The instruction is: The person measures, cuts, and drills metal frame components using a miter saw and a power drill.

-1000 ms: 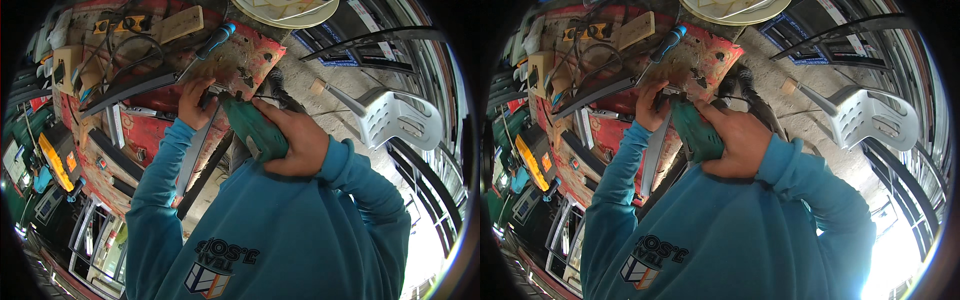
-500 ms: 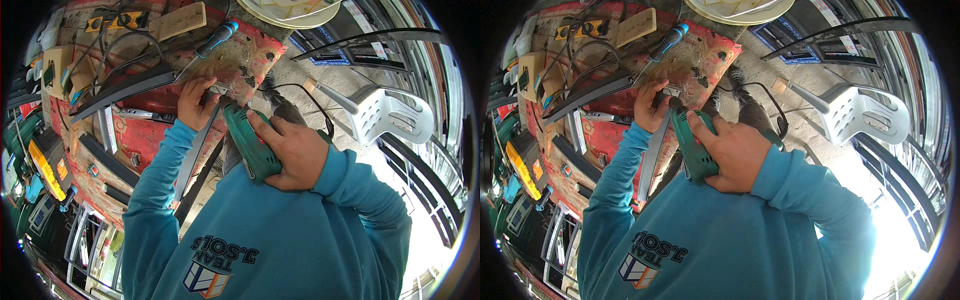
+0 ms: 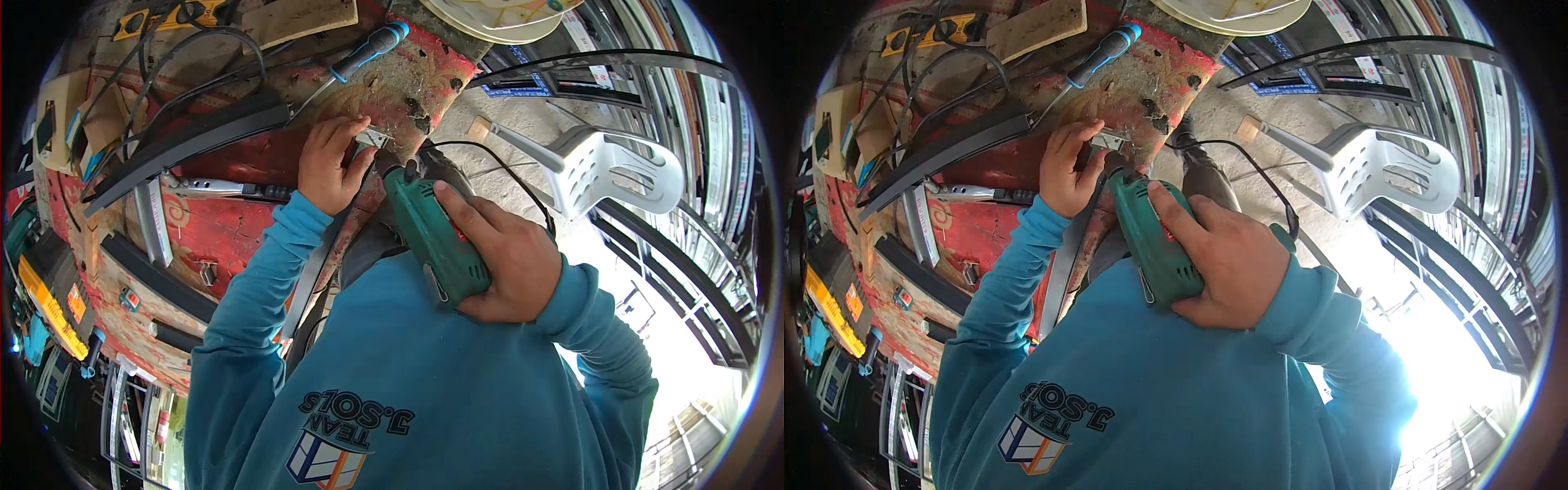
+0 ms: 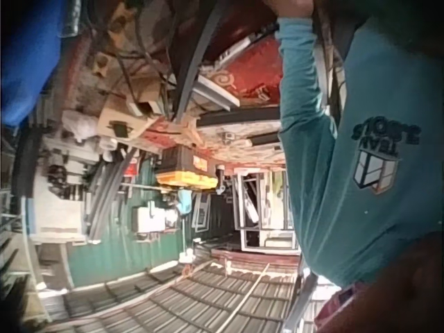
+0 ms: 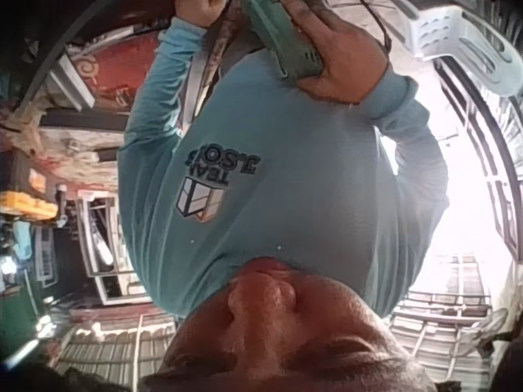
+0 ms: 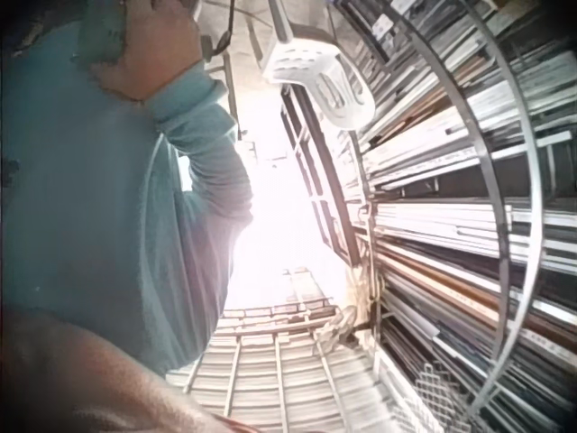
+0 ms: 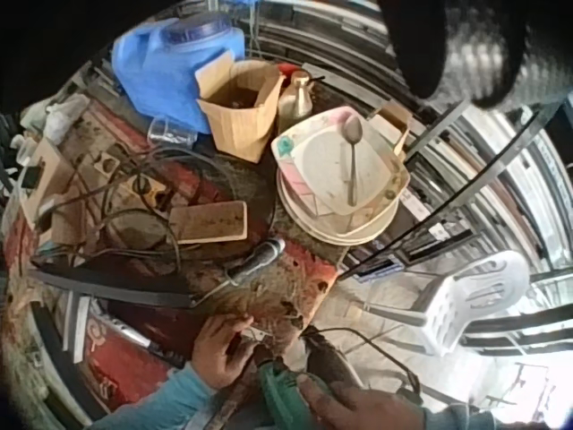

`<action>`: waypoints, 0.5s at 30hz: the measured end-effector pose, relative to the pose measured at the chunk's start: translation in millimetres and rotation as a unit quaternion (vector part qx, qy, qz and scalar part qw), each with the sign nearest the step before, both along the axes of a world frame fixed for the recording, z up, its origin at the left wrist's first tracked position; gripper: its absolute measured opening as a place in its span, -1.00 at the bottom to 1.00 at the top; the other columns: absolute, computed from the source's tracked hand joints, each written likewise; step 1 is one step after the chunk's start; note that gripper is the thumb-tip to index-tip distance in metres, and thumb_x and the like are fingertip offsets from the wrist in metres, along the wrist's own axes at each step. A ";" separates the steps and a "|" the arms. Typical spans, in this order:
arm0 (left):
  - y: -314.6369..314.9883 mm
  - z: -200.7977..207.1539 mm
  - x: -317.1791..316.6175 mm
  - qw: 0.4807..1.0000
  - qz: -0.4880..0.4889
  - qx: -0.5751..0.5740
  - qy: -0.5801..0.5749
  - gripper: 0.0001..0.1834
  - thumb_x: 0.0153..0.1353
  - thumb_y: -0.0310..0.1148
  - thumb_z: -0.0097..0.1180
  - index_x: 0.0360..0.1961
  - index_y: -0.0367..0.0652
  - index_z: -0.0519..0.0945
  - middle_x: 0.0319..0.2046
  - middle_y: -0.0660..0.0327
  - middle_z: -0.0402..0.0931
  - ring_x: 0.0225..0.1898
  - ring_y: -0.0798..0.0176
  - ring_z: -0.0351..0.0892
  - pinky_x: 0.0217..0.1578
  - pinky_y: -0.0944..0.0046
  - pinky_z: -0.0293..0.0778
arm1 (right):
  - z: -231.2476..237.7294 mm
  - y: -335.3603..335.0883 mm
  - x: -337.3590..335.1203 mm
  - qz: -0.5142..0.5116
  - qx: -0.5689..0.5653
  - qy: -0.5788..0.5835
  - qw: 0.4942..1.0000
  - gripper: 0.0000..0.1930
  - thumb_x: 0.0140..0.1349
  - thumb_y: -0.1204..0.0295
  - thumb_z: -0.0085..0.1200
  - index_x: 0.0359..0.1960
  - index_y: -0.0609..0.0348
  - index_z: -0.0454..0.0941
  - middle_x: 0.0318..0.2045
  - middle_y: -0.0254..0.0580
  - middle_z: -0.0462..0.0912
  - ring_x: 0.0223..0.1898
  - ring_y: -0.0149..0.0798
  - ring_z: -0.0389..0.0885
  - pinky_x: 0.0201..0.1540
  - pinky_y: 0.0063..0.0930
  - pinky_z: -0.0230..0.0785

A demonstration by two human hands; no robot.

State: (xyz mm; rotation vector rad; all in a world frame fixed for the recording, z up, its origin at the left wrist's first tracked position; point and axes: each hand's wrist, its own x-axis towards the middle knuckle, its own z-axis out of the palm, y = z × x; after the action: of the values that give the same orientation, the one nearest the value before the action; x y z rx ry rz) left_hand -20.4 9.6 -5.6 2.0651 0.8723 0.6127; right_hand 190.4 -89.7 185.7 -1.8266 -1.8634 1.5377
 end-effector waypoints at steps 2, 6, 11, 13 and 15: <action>2.1 0.9 -0.7 1.000 -0.001 -0.010 -0.011 -0.59 0.02 -0.39 0.22 -0.04 -0.16 0.51 -0.11 0.12 0.50 -0.08 0.00 0.44 -0.06 0.11 0.36 | 1.7 3.7 -2.5 -0.001 0.009 -0.012 1.000 0.01 -0.25 0.30 0.28 0.33 0.12 0.03 -0.23 0.09 0.44 -0.26 0.13 0.54 -0.23 -0.11 0.43; 2.2 -1.6 -3.0 1.000 0.006 -0.003 -0.018 -0.55 -0.06 -0.44 0.24 -0.05 -0.15 0.52 -0.12 0.13 0.50 -0.09 0.00 0.44 -0.06 0.11 0.37 | 7.0 15.9 -5.5 0.018 -0.035 -0.021 0.999 0.01 -0.27 0.32 0.28 0.33 0.15 0.04 -0.21 0.13 0.46 -0.24 0.15 0.53 -0.19 -0.15 0.44; 0.6 -2.5 -5.2 0.999 0.021 -0.030 -0.027 -0.51 -0.09 -0.46 0.24 -0.03 -0.14 0.51 -0.11 0.13 0.50 -0.07 0.01 0.44 -0.05 0.10 0.36 | -2.0 21.9 0.7 -0.211 -0.079 0.153 0.962 -0.11 -0.21 0.48 0.25 0.29 0.28 0.15 -0.06 0.01 0.53 -0.06 -0.25 0.54 0.05 -0.44 0.31; 0.4 -5.3 -5.6 0.999 0.022 -0.037 -0.011 -0.49 -0.09 -0.45 0.26 -0.02 -0.12 0.52 -0.09 0.14 0.50 -0.05 0.02 0.44 -0.04 0.11 0.36 | -2.3 20.8 -0.9 -0.295 -0.131 0.194 0.926 -0.13 -0.19 0.49 0.24 0.28 0.29 0.16 -0.04 -0.04 0.53 -0.03 -0.31 0.51 0.08 -0.46 0.28; 1.2 -7.4 -6.0 0.999 0.026 -0.043 -0.014 -0.50 -0.09 -0.44 0.26 -0.01 -0.12 0.52 -0.09 0.15 0.50 -0.06 0.02 0.44 -0.05 0.11 0.36 | -2.7 23.0 -1.6 -0.369 -0.178 0.223 0.885 -0.12 -0.19 0.48 0.24 0.29 0.30 0.15 -0.03 -0.11 0.54 -0.02 -0.33 0.50 0.10 -0.47 0.25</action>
State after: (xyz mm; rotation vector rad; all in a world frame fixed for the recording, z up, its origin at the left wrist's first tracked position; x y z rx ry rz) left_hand -26.3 10.8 -12.9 1.9575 0.9240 0.6204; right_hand 188.8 -66.7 182.9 -1.7702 -0.5905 1.8115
